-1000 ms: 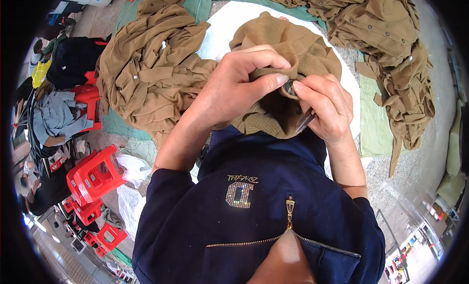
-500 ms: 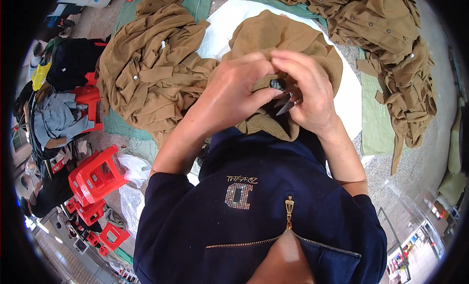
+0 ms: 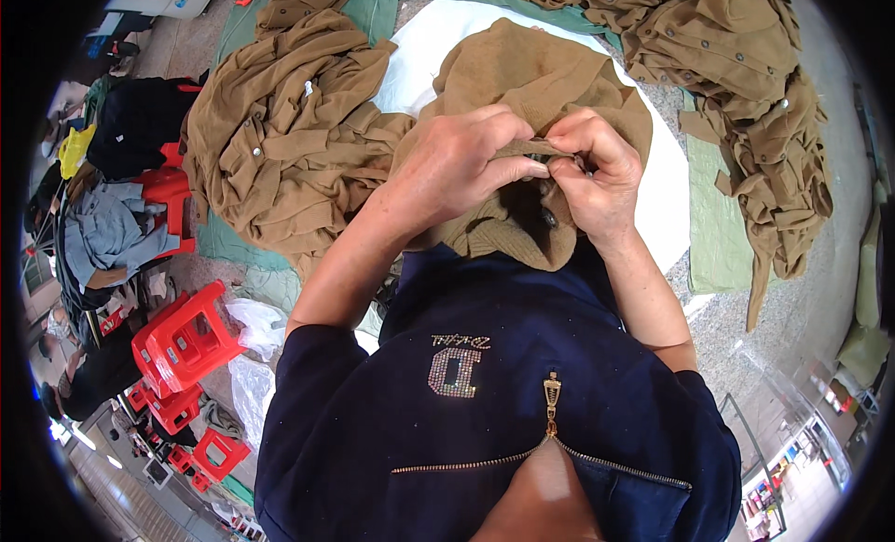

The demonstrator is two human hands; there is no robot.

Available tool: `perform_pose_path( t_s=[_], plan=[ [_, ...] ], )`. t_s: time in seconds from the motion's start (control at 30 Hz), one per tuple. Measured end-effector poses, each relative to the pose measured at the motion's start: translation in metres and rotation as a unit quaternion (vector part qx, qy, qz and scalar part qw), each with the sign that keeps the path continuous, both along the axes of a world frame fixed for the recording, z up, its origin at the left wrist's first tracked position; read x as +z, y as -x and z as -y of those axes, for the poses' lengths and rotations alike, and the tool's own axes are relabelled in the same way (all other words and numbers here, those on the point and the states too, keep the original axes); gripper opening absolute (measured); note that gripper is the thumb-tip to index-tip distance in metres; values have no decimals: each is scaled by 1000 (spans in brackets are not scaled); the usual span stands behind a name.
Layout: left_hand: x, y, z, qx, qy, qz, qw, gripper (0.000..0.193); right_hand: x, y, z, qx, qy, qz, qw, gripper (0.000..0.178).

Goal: Inspecting knitted cardigans and using nippers to trim loose threads in a factory environment.

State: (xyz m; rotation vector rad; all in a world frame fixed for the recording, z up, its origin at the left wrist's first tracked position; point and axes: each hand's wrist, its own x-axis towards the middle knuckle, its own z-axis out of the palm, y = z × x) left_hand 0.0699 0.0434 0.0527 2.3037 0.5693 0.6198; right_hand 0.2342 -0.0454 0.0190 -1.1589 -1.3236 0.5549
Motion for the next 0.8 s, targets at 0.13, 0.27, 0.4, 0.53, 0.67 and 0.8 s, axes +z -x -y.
perform_pose_path(
  t_s=[0.13,0.27,0.4,0.53,0.67,0.8],
  plan=[
    [-7,-5,2,-7,-27,55,998,33,-3,1,2,-10,12,-88,996,22],
    [-8,-9,8,22,16,64,998,23,-4,4,3,-28,21,-187,982,23],
    [-6,-11,7,41,66,63,995,19,-11,4,4,-54,-6,-114,992,25],
    [-4,-10,10,31,137,75,987,16,-5,-1,3,-124,-123,175,969,25],
    [-11,-9,16,31,91,107,990,14,-7,-5,2,-123,-180,254,942,23],
    [-14,-9,18,57,88,94,990,17,-10,-5,4,-123,-177,234,948,23]
  ],
)
